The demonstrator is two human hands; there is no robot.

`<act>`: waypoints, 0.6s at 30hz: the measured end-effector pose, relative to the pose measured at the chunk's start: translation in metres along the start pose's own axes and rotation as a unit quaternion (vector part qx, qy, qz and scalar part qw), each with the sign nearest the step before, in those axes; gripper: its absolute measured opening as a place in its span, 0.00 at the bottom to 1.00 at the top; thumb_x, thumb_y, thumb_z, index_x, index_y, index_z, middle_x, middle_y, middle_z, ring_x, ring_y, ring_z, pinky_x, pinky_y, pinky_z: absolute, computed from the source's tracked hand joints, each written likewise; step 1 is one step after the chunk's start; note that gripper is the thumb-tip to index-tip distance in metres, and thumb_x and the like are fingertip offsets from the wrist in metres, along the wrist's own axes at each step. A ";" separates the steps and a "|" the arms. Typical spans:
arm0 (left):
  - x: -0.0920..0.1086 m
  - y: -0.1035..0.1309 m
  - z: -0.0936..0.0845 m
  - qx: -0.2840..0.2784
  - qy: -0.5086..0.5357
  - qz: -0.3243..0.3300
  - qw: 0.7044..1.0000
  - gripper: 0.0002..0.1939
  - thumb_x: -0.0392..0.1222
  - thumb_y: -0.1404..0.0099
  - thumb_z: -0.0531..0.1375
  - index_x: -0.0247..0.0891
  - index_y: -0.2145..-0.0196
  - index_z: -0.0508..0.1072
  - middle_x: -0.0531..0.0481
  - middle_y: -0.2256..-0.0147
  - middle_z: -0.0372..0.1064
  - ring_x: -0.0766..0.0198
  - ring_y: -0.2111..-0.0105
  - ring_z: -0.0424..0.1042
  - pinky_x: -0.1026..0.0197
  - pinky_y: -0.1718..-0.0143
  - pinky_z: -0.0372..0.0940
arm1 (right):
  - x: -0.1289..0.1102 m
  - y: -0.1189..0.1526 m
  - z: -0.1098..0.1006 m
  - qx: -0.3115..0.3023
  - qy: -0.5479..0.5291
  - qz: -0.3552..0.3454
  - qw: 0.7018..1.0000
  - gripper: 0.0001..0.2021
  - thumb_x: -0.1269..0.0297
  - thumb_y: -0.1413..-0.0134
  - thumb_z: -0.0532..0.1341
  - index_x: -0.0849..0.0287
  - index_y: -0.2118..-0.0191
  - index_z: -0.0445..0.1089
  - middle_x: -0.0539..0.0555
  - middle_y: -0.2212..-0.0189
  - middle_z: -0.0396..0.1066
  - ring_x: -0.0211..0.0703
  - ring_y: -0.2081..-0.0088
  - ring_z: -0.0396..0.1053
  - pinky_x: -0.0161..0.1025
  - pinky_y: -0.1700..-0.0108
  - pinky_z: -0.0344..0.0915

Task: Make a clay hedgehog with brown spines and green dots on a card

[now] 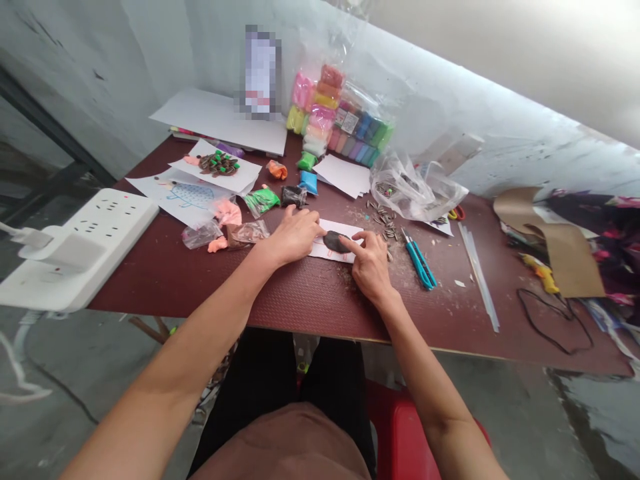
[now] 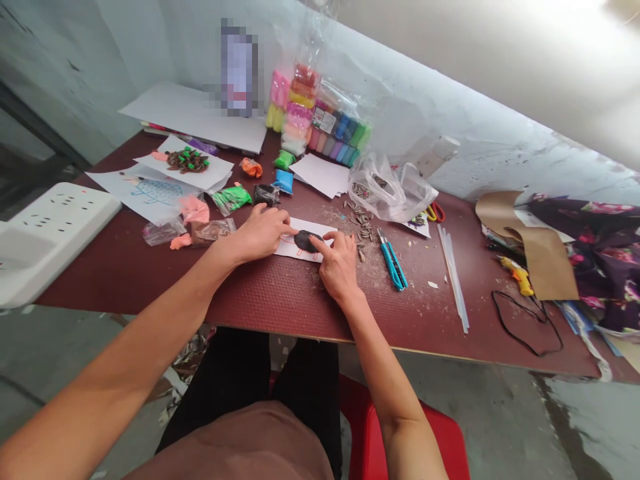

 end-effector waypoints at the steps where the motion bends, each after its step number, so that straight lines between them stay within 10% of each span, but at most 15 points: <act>1: 0.000 0.000 0.000 0.001 -0.001 0.001 1.000 0.23 0.27 0.31 0.53 0.43 0.51 0.84 0.41 0.51 0.74 0.50 0.48 0.70 0.39 0.36 0.52 | 0.000 0.000 0.000 0.002 0.000 0.001 1.000 0.27 0.77 0.32 0.52 0.43 0.40 0.77 0.58 0.46 0.67 0.50 0.53 0.61 0.53 0.43 0.57; 18: -0.002 0.001 0.001 0.017 -0.003 0.006 1.000 0.25 0.28 0.30 0.52 0.44 0.47 0.83 0.41 0.53 0.74 0.51 0.48 0.70 0.39 0.37 0.53 | -0.016 -0.007 -0.003 -0.053 0.025 0.006 0.998 0.25 0.71 0.29 0.53 0.37 0.36 0.73 0.57 0.45 0.67 0.53 0.49 0.59 0.58 0.39 0.53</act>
Point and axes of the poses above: each hand's wrist, its own y-axis away from the middle knuckle, its own z-axis out of the palm, x = y × z, the point moved 3 cm from there along -y, towards the middle knuckle
